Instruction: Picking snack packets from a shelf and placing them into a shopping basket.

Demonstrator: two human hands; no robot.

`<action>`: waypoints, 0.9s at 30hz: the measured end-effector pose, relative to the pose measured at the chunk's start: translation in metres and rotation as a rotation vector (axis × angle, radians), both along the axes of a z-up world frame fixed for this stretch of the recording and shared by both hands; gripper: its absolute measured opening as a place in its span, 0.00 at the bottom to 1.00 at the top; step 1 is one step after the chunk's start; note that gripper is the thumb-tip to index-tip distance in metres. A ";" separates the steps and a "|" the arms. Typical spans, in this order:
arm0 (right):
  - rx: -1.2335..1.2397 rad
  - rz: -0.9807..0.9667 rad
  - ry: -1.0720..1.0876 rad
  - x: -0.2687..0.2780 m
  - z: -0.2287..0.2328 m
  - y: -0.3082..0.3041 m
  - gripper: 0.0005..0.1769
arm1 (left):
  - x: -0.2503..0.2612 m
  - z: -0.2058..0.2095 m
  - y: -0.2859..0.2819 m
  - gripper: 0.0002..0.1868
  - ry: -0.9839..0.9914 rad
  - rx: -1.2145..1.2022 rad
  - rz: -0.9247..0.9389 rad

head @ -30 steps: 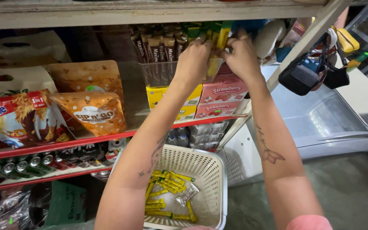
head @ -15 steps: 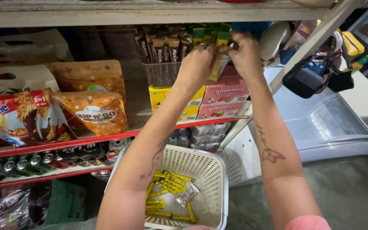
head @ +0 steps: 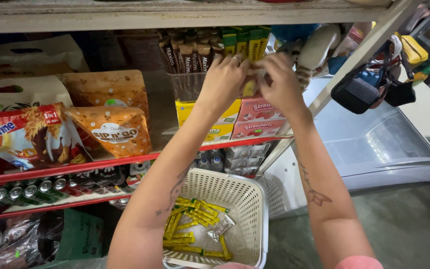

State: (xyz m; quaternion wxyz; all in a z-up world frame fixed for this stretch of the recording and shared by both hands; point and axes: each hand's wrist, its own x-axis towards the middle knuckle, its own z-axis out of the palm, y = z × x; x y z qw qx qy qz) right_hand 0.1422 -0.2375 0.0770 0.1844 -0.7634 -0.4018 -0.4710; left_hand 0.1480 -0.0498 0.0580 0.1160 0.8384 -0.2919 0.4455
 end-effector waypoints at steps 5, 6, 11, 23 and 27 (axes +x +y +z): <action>-0.116 -0.069 0.445 0.031 0.001 -0.004 0.18 | 0.013 -0.017 -0.003 0.12 0.023 0.015 0.036; -0.223 -0.196 0.477 0.037 0.004 -0.004 0.15 | 0.019 -0.024 -0.004 0.10 0.041 0.006 0.050; -0.413 -0.304 0.494 0.040 0.006 0.004 0.12 | 0.027 -0.032 -0.008 0.09 0.094 0.107 0.146; -0.552 -0.450 0.758 0.076 0.010 0.011 0.20 | 0.011 -0.007 -0.006 0.33 0.315 -0.163 -0.026; -0.560 -0.576 0.939 0.064 0.013 0.023 0.20 | 0.016 -0.017 -0.007 0.40 0.213 -0.141 -0.037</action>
